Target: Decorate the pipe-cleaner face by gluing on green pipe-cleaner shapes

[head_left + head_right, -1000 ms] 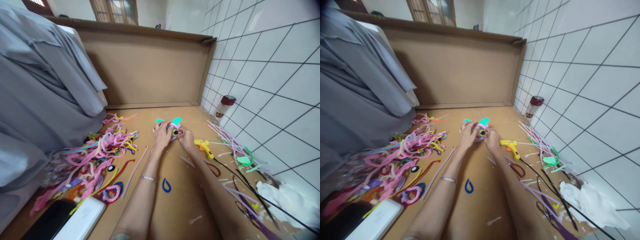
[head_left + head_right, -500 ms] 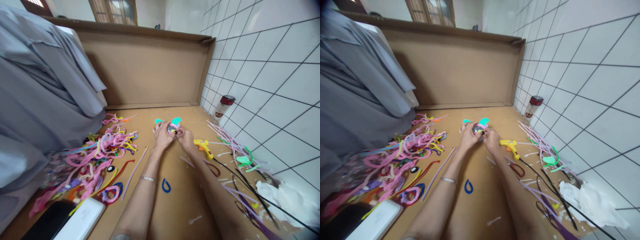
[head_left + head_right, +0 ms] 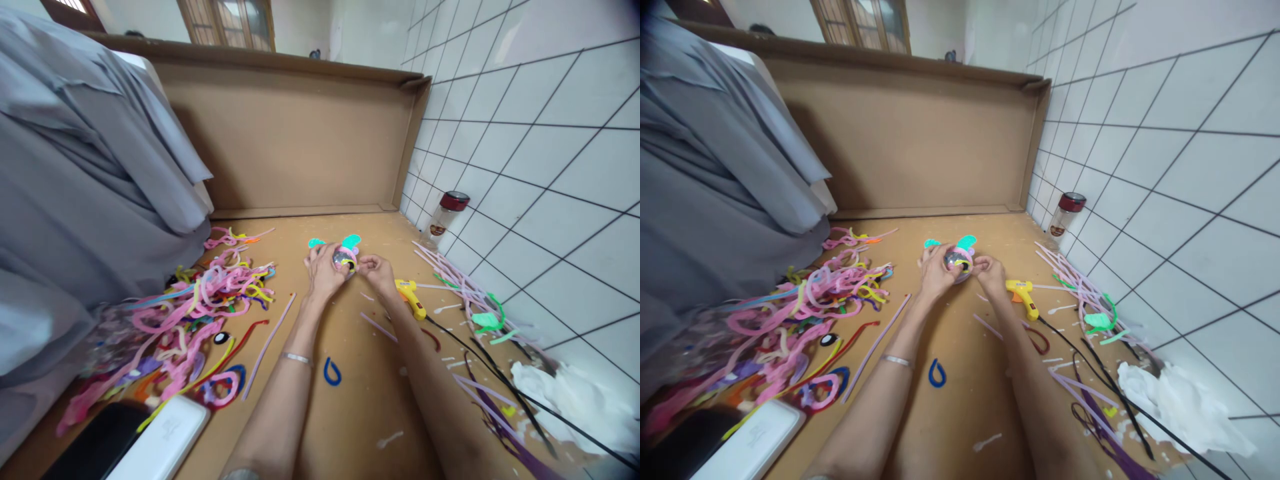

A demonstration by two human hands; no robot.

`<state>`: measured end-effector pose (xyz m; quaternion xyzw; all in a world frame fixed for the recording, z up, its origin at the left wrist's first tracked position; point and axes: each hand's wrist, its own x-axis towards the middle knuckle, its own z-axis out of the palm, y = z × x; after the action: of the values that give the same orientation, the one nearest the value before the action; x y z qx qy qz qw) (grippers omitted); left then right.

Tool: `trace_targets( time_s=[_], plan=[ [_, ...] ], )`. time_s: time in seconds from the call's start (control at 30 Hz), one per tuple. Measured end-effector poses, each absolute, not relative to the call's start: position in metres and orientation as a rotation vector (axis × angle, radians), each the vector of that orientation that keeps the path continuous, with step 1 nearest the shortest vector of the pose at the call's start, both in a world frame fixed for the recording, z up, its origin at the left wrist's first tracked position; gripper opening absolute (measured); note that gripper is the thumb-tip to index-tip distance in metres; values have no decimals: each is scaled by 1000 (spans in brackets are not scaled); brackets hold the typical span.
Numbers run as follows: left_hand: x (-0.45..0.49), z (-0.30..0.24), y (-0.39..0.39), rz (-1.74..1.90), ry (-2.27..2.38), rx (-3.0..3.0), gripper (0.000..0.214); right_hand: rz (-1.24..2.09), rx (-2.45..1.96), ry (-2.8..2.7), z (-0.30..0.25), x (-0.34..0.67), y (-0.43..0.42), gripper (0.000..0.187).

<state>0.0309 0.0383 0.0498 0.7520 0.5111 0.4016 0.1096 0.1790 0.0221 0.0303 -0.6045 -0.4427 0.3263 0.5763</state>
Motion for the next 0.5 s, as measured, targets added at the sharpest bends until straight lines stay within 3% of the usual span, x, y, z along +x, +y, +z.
trace_targets(
  time_s=[0.23,0.5],
  plan=[
    [30,47,40,1210,1474,2210,44,986,-1262,-877,30,167,23,47],
    [28,52,39,1173,1447,2176,33,936,-1285,-839,26,166,26,45]
  ],
)
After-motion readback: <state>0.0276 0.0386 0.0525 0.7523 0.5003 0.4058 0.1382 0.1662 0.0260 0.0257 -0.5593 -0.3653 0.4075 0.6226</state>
